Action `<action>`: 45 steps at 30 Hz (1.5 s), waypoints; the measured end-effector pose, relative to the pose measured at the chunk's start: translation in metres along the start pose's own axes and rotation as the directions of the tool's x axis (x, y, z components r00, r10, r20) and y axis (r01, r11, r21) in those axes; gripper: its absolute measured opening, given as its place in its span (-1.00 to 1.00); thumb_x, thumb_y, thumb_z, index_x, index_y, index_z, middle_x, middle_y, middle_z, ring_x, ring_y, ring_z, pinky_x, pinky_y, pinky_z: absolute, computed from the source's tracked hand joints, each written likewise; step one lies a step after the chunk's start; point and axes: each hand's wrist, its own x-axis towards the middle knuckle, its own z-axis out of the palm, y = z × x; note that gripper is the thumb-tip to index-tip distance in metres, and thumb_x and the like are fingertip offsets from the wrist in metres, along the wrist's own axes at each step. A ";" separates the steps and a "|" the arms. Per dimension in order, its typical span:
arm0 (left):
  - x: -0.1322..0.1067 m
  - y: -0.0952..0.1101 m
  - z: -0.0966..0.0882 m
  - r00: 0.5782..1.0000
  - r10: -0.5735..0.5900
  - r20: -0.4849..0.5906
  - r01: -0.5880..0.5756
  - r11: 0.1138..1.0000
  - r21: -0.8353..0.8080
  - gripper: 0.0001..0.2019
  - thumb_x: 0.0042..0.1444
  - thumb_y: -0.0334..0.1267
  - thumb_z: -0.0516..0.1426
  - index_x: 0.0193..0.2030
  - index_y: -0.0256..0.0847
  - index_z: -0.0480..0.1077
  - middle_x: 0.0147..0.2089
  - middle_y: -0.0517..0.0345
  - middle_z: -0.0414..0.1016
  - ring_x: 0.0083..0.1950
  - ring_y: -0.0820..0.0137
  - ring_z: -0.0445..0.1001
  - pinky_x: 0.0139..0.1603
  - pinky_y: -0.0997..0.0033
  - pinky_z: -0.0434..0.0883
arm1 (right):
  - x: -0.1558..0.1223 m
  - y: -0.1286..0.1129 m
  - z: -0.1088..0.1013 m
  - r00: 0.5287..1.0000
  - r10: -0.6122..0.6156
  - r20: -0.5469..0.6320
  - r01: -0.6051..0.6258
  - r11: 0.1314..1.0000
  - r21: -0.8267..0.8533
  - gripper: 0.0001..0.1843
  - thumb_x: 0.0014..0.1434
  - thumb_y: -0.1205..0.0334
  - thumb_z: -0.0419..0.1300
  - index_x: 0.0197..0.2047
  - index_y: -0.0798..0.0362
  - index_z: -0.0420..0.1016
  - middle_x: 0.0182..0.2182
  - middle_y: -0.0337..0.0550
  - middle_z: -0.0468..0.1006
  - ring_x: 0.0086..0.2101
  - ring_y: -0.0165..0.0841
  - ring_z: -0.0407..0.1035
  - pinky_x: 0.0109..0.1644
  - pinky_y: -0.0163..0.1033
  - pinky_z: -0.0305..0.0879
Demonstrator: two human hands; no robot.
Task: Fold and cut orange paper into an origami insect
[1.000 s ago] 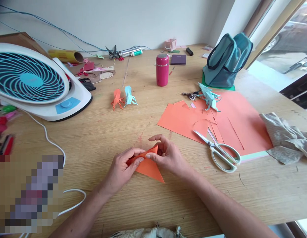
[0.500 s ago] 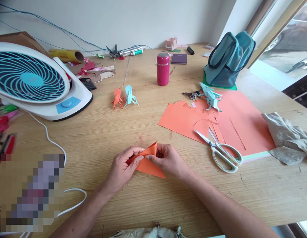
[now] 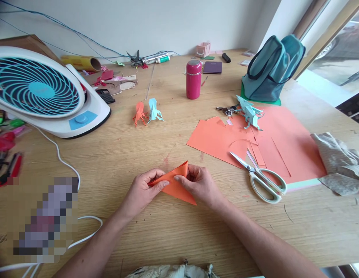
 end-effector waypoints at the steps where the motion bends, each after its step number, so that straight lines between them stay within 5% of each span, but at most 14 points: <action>1: 0.000 -0.001 -0.001 1.000 0.003 0.009 -0.003 1.000 0.004 -0.86 0.20 -0.21 0.20 -0.31 -0.23 0.48 -0.37 0.24 0.48 -0.35 0.47 0.37 -0.32 0.55 0.31 | 0.000 -0.001 0.000 1.000 0.006 -0.007 -0.006 1.000 0.016 -0.58 0.05 -0.11 0.38 -0.39 0.10 0.46 -0.53 -0.27 0.41 -0.53 -0.47 0.19 -0.50 -0.35 0.05; 12: -0.001 0.002 -0.008 0.997 0.074 -0.004 -0.073 0.992 0.101 -0.81 0.23 -0.16 0.21 -0.29 -0.23 0.54 -0.52 0.30 0.40 -0.48 0.53 0.31 -0.41 0.57 0.24 | 0.000 -0.004 -0.001 0.999 0.022 -0.036 -0.020 0.998 0.063 -0.58 0.02 -0.14 0.41 -0.40 0.06 0.48 -0.52 -0.22 0.49 -0.51 -0.40 0.34 -0.48 -0.32 0.22; 27: 0.002 -0.001 -0.010 0.999 0.027 -0.019 -0.028 0.999 -0.043 -0.82 0.22 -0.18 0.21 -0.28 -0.23 0.59 -0.47 0.19 0.61 -0.42 0.41 0.58 -0.39 0.54 0.42 | 0.002 0.004 -0.012 0.997 -0.038 -0.073 0.037 0.999 -0.007 -0.57 0.09 -0.18 0.36 -0.34 0.06 0.56 -0.48 -0.17 0.55 -0.54 -0.40 0.32 -0.51 -0.31 0.18; 39: 0.000 -0.007 -0.019 0.992 0.124 -0.007 -0.125 0.988 -0.088 -0.74 0.27 -0.23 0.19 0.06 -0.18 0.54 -0.15 0.10 0.71 -0.15 0.34 0.68 -0.08 0.46 0.54 | 0.005 0.001 -0.022 0.989 -0.069 -0.132 0.076 0.996 0.048 -0.59 0.04 -0.16 0.40 -0.35 0.04 0.55 -0.45 -0.15 0.60 -0.48 -0.33 0.42 -0.46 -0.27 0.32; 45: 0.001 -0.010 -0.015 0.993 0.100 -0.067 -0.114 0.960 -0.256 -0.82 0.22 -0.20 0.24 -0.10 -0.20 0.43 -0.24 0.09 0.71 -0.20 0.31 0.70 -0.13 0.43 0.59 | 0.006 0.004 -0.026 0.988 -0.072 -0.139 0.080 0.995 0.053 -0.60 0.05 -0.15 0.40 -0.30 0.03 0.57 -0.38 -0.08 0.66 -0.43 -0.26 0.50 -0.43 -0.23 0.41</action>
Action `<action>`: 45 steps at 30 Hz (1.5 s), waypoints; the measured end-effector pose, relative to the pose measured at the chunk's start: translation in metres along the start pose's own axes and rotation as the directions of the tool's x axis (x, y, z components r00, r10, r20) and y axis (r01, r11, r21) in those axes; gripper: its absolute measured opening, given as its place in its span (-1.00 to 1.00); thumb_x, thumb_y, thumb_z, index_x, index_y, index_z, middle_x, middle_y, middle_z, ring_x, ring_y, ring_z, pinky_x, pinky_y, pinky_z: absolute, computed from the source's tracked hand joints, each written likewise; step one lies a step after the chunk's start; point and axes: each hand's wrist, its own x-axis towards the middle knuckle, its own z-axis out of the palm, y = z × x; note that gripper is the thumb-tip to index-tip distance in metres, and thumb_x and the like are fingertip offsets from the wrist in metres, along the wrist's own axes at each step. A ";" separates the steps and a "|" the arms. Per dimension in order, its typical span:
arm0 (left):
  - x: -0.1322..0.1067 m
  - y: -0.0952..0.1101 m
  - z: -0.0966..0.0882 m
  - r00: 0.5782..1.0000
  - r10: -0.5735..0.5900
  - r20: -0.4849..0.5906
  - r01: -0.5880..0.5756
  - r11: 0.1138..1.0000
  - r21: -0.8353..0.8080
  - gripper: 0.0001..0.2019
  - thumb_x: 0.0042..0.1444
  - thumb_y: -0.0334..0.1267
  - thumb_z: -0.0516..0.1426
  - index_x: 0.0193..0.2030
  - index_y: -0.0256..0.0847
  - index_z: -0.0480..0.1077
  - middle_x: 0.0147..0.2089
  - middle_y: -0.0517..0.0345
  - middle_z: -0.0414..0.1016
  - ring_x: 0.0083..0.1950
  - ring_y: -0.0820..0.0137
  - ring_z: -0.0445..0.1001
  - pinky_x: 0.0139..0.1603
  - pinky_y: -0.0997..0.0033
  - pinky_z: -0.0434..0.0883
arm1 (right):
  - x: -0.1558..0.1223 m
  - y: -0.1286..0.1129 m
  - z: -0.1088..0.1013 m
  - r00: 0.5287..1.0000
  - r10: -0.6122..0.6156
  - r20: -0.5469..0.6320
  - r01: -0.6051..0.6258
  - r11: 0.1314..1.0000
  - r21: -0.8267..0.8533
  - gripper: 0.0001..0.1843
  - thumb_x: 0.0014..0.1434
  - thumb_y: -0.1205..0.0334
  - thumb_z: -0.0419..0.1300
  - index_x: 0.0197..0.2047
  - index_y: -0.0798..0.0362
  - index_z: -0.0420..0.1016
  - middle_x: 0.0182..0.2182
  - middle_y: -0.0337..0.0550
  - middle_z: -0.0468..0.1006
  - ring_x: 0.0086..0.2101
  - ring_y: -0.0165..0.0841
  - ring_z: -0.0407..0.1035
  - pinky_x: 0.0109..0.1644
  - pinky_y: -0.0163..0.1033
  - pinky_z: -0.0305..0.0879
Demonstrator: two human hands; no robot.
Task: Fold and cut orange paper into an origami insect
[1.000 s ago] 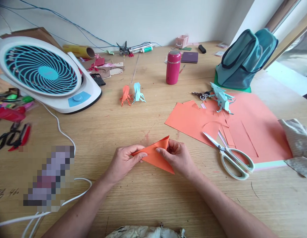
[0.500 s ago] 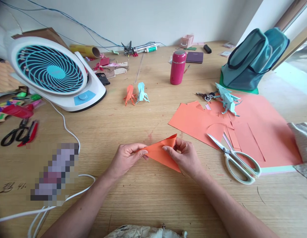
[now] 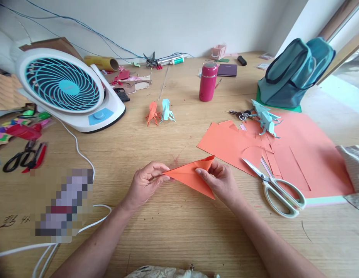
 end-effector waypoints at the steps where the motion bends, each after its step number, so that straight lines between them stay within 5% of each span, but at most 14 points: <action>1: 0.000 0.000 0.000 1.000 -0.001 -0.003 0.001 1.000 -0.013 -0.82 0.22 -0.19 0.24 -0.12 -0.21 0.42 -0.25 0.09 0.70 -0.21 0.31 0.70 -0.14 0.42 0.59 | 0.000 0.001 0.000 1.000 0.000 0.005 0.000 1.000 0.004 -0.61 0.06 -0.15 0.39 -0.30 0.02 0.57 -0.37 -0.08 0.66 -0.42 -0.25 0.50 -0.42 -0.23 0.41; 6: 0.001 0.002 0.000 1.000 -0.004 -0.003 0.004 0.998 -0.059 -0.78 0.22 -0.12 0.25 -0.17 -0.23 0.42 -0.30 0.08 0.69 -0.26 0.30 0.70 -0.20 0.43 0.56 | 0.000 0.004 -0.001 1.000 -0.001 0.007 0.001 1.000 0.027 -0.63 0.07 -0.13 0.40 -0.27 0.01 0.59 -0.31 -0.07 0.68 -0.40 -0.25 0.52 -0.36 -0.20 0.45; 12: 0.004 0.004 0.000 0.997 -0.069 0.028 0.072 0.984 -0.164 -0.72 0.24 -0.05 0.22 -0.14 -0.25 0.42 -0.39 0.10 0.67 -0.30 0.28 0.70 -0.26 0.43 0.50 | -0.001 0.015 -0.008 0.986 -0.160 -0.037 0.157 0.984 -0.083 -0.74 0.12 -0.03 0.38 -0.26 -0.03 0.61 -0.26 -0.08 0.68 -0.26 -0.20 0.52 -0.16 -0.12 0.47; 22: 0.005 0.005 0.001 0.994 -0.113 0.002 0.109 0.956 -0.271 -0.80 0.18 -0.18 0.29 -0.19 -0.28 0.49 -0.33 0.07 0.69 -0.29 0.31 0.69 -0.35 0.51 0.44 | -0.001 0.021 -0.010 0.905 -0.416 -0.089 0.389 0.894 -0.222 -0.83 0.14 0.06 0.39 -0.29 -0.07 0.55 -0.31 -0.17 0.54 -0.28 -0.26 0.42 -0.12 -0.14 0.41; 27: 0.003 0.009 0.004 0.997 -0.051 -0.051 0.033 0.955 -0.294 -0.86 0.16 -0.29 0.30 -0.20 -0.23 0.43 -0.32 0.17 0.68 -0.27 0.36 0.69 -0.28 0.53 0.48 | 0.000 0.016 -0.006 0.859 -0.504 -0.087 0.472 0.847 -0.244 -0.82 0.14 0.07 0.39 -0.35 -0.04 0.54 -0.39 -0.21 0.52 -0.35 -0.31 0.41 -0.23 -0.20 0.41; 35: -0.001 0.006 0.005 0.991 0.050 -0.125 -0.077 0.971 -0.225 -0.90 0.18 -0.38 0.27 -0.27 -0.21 0.41 -0.33 0.25 0.65 -0.26 0.42 0.69 -0.20 0.58 0.52 | -0.001 0.007 0.000 0.861 -0.486 -0.150 0.443 0.862 -0.246 -0.72 0.07 -0.05 0.41 -0.43 -0.04 0.56 -0.43 -0.20 0.54 -0.38 -0.32 0.43 -0.26 -0.20 0.45; 45: 0.001 0.011 0.006 0.996 -0.023 -0.087 -0.002 0.961 -0.276 -0.86 0.17 -0.28 0.29 -0.15 -0.24 0.49 -0.32 0.16 0.68 -0.30 0.43 0.67 -0.20 0.51 0.57 | 0.000 0.018 0.001 0.910 -0.371 -0.187 0.360 0.929 -0.090 -0.74 0.00 -0.02 0.47 -0.34 -0.05 0.62 -0.32 -0.17 0.59 -0.29 -0.30 0.46 -0.18 -0.20 0.46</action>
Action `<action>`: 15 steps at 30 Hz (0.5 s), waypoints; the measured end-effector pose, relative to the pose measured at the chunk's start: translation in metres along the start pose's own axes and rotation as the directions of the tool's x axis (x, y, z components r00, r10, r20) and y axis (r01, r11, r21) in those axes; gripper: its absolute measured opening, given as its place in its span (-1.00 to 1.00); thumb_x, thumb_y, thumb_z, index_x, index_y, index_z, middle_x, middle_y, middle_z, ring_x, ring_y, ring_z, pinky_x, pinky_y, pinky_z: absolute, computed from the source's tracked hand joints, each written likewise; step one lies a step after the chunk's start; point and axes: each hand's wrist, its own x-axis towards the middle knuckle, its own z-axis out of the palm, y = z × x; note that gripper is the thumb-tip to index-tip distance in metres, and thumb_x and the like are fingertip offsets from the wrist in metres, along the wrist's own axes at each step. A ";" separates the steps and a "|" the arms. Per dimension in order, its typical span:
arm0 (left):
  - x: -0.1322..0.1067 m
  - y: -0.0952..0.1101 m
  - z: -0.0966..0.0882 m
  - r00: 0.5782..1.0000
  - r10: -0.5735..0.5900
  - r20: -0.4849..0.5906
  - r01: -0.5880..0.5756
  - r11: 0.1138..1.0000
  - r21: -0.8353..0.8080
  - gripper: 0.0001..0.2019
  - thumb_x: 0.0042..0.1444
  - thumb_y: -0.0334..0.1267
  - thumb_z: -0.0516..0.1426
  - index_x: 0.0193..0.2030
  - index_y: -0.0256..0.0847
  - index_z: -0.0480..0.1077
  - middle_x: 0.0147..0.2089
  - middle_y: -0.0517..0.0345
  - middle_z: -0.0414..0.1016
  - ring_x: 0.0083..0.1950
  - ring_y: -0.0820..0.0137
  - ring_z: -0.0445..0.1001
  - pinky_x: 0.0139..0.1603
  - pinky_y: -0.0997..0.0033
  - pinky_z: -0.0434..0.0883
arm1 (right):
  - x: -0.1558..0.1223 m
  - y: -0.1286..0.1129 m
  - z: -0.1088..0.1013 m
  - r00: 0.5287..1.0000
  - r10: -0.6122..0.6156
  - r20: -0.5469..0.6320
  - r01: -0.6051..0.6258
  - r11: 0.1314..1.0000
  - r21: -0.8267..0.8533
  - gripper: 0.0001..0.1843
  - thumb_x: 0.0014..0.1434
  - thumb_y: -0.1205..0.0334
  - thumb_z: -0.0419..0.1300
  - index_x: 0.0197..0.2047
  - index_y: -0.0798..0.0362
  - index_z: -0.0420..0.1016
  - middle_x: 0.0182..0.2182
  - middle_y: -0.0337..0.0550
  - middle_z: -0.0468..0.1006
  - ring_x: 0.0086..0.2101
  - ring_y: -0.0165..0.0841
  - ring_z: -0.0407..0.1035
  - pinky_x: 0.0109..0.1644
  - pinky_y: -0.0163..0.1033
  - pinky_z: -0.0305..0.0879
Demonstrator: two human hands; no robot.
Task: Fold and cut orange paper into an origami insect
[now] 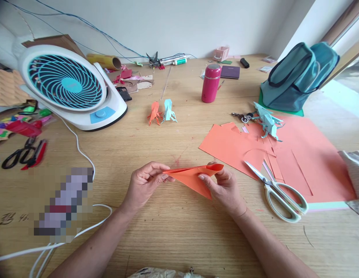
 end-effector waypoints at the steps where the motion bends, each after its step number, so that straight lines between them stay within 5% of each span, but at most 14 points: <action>1: 0.001 0.000 0.000 1.000 -0.005 -0.003 0.005 1.000 -0.007 -0.87 0.16 -0.26 0.30 -0.20 -0.25 0.51 -0.35 0.17 0.67 -0.32 0.44 0.66 -0.23 0.53 0.56 | 0.000 0.000 0.000 1.000 -0.003 0.013 0.003 1.000 0.005 -0.76 0.01 -0.01 0.46 -0.35 -0.05 0.61 -0.33 -0.18 0.58 -0.29 -0.31 0.45 -0.18 -0.21 0.46; 6: 0.003 0.003 0.000 0.995 -0.093 -0.040 0.092 0.995 -0.046 -0.81 0.08 -0.19 0.36 -0.32 -0.28 0.53 -0.51 0.23 0.58 -0.50 0.51 0.58 -0.47 0.64 0.47 | 0.001 -0.006 0.003 0.999 -0.033 0.019 0.033 0.999 -0.031 -0.71 0.04 -0.05 0.43 -0.43 -0.03 0.56 -0.41 -0.19 0.53 -0.34 -0.32 0.41 -0.20 -0.20 0.45; 9: 0.002 0.006 0.002 0.989 -0.144 -0.032 0.139 0.984 -0.111 -0.80 0.09 -0.18 0.35 -0.26 -0.28 0.53 -0.49 0.20 0.61 -0.46 0.44 0.63 -0.44 0.60 0.53 | 0.001 -0.010 0.003 0.997 -0.076 0.016 0.077 0.992 -0.100 -0.69 0.08 -0.06 0.40 -0.47 -0.03 0.52 -0.45 -0.20 0.49 -0.36 -0.32 0.38 -0.22 -0.20 0.43; 15: -0.003 0.007 0.009 0.994 0.008 -0.113 -0.018 0.996 -0.084 -0.89 0.15 -0.31 0.31 -0.22 -0.23 0.47 -0.18 0.10 0.70 -0.27 0.37 0.70 -0.24 0.52 0.63 | 0.001 -0.013 0.003 0.994 -0.103 0.047 0.110 0.978 -0.175 -0.67 0.12 -0.08 0.36 -0.47 -0.02 0.51 -0.49 -0.20 0.48 -0.40 -0.32 0.36 -0.27 -0.19 0.42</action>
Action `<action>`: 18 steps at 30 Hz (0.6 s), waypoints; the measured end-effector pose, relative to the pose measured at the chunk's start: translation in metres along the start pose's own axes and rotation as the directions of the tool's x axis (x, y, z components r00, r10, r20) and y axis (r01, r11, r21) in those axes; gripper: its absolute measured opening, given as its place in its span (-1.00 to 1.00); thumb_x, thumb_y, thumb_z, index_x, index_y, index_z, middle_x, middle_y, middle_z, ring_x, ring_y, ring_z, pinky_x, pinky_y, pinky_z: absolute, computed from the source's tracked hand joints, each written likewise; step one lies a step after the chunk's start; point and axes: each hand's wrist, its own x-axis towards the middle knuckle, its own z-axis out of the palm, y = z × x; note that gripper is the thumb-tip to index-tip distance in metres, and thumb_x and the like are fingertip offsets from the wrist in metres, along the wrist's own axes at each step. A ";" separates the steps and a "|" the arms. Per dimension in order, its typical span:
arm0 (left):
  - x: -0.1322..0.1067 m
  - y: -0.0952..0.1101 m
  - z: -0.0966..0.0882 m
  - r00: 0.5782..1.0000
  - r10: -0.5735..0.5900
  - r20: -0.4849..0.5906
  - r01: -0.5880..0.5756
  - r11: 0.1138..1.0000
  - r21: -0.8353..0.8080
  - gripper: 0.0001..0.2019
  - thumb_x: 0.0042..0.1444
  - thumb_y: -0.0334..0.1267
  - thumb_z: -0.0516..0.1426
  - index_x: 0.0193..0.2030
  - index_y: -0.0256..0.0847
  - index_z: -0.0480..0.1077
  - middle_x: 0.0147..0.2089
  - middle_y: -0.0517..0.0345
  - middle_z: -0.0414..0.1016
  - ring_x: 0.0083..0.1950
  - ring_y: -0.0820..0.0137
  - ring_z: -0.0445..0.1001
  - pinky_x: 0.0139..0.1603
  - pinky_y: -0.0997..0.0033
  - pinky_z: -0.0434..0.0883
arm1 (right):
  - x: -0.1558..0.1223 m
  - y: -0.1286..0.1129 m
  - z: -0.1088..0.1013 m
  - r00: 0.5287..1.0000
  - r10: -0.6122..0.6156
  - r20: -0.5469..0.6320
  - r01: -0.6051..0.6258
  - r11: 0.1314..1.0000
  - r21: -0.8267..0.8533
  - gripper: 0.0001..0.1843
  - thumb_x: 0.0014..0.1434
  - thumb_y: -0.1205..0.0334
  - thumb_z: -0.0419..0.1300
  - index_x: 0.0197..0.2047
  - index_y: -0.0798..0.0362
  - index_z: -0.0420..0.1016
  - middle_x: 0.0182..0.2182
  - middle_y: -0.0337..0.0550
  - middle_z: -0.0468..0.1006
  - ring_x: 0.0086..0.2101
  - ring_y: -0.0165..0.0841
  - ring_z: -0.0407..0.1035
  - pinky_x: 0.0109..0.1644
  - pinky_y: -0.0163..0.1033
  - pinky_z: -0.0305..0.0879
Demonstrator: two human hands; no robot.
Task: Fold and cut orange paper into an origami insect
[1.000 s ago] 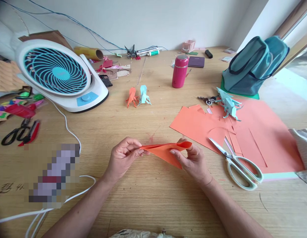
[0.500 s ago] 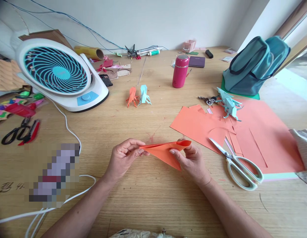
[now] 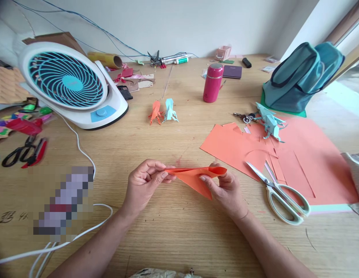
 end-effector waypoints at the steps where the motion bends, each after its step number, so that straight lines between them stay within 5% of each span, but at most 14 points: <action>1: -0.001 -0.001 0.000 0.999 0.040 0.001 -0.040 0.999 0.029 -0.91 0.16 -0.33 0.29 -0.23 -0.23 0.47 -0.15 0.10 0.70 -0.25 0.37 0.70 -0.21 0.51 0.64 | 0.000 0.000 0.000 1.000 0.003 0.000 -0.003 1.000 -0.005 -0.66 0.12 -0.09 0.36 -0.47 -0.02 0.51 -0.49 -0.20 0.48 -0.41 -0.31 0.36 -0.27 -0.19 0.42; 9: -0.002 -0.002 -0.012 0.936 0.323 0.139 -0.350 0.832 0.430 -0.96 0.22 -0.39 0.23 -0.22 -0.20 0.51 -0.20 0.11 0.68 -0.23 0.38 0.69 -0.16 0.49 0.61 | 0.000 0.001 0.001 0.999 0.039 -0.008 -0.038 0.997 0.068 -0.67 0.08 -0.09 0.39 -0.46 -0.02 0.53 -0.47 -0.20 0.50 -0.38 -0.31 0.38 -0.25 -0.19 0.43; 18: -0.003 0.001 -0.019 0.876 0.411 0.250 -0.454 0.533 0.714 -0.96 0.26 -0.33 0.21 -0.19 -0.12 0.50 -0.24 0.16 0.69 -0.25 0.40 0.65 -0.19 0.49 0.53 | -0.002 0.004 0.001 0.998 0.055 0.006 -0.055 0.993 0.102 -0.71 0.08 -0.05 0.41 -0.46 -0.04 0.53 -0.44 -0.19 0.51 -0.38 -0.31 0.37 -0.20 -0.16 0.44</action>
